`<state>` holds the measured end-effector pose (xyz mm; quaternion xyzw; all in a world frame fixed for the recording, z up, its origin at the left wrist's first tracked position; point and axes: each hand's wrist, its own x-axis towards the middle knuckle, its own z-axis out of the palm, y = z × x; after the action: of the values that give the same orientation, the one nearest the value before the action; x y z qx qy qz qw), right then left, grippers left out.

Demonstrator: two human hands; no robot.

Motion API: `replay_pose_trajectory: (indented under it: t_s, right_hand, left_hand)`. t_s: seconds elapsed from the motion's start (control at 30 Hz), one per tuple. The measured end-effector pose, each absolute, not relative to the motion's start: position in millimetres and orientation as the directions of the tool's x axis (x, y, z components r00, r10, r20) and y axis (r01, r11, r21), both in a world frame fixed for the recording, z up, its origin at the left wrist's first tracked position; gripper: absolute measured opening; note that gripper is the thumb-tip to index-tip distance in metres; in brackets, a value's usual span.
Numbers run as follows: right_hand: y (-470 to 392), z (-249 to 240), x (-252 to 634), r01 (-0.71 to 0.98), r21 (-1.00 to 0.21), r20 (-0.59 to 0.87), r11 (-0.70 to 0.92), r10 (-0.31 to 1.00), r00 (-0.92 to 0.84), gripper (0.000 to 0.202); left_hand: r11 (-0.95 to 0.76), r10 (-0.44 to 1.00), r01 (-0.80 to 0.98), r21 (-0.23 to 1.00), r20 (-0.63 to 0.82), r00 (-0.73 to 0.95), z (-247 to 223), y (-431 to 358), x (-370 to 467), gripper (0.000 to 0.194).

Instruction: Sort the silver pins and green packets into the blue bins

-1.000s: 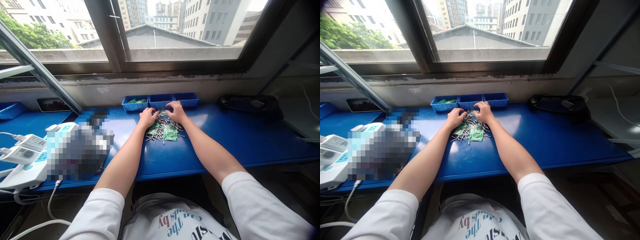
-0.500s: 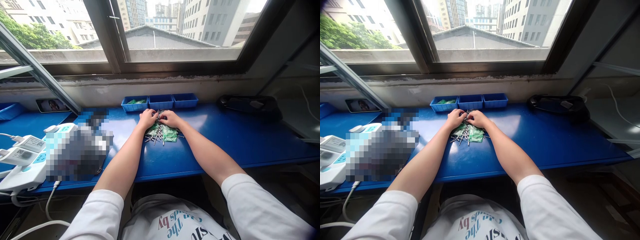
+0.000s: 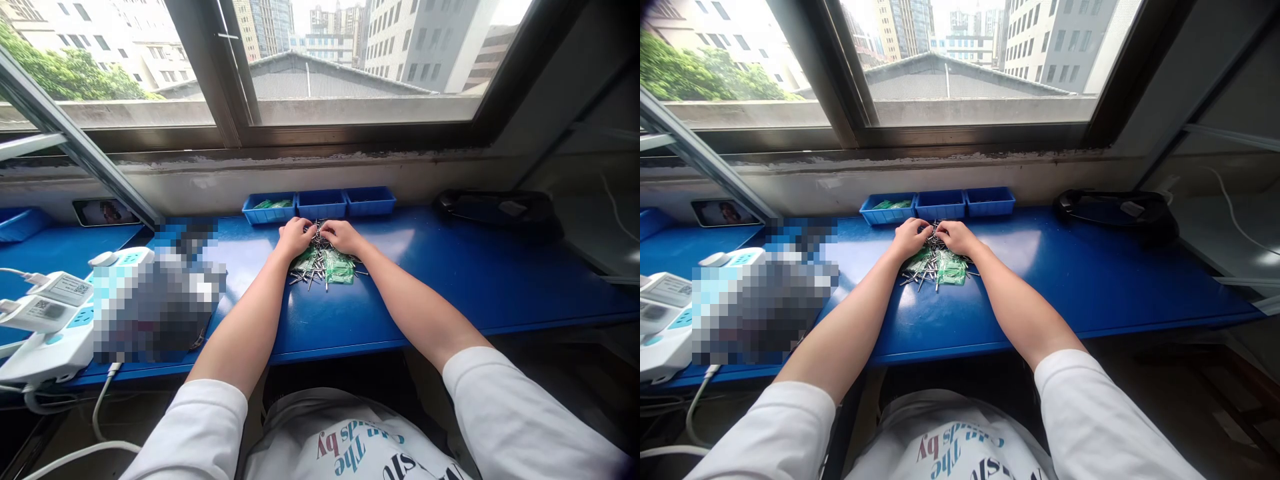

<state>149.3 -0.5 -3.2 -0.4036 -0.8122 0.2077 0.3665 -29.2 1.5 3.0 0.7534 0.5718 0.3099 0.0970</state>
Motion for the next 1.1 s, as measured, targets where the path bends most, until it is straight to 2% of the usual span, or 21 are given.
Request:
replay_pose_trajectory:
  t_s: [0.13, 0.3, 0.57, 0.8, 1.1]
  right_hand:
    - [0.1, -0.4, 150.7, 0.428, -0.742, 0.410, 0.516, 0.854, -0.319, 0.014]
    - [1.7, 1.9, 150.1, 0.216, -0.885, 0.366, 0.413, 0.903, -0.227, 0.020]
    - [-0.2, 4.7, 149.3, 0.209, -0.886, 0.368, 0.414, 0.902, -0.226, 0.024]
    - [-1.6, 6.3, 152.6, 0.242, -0.866, 0.394, 0.438, 0.895, -0.209, 0.021]
    - [-7.7, 16.9, 154.3, -0.025, -0.955, 0.292, 0.295, 0.925, -0.242, 0.027]
  left_hand:
    - [-0.475, 0.852, 0.716, 0.511, 0.471, 0.229, 8.4, -4.8, -26.1, 0.023]
    - [-0.592, 0.786, 0.645, 0.484, 0.524, 0.328, 10.2, -7.3, -23.1, 0.018]
    - [-0.607, 0.769, 0.632, 0.482, 0.554, 0.317, 10.7, -5.2, -24.2, 0.016]
    - [-0.538, 0.819, 0.681, 0.498, 0.500, 0.281, 10.5, -5.1, -24.7, 0.020]
    - [-0.506, 0.846, 0.698, 0.507, 0.447, 0.289, 7.5, -3.0, -25.7, 0.028]
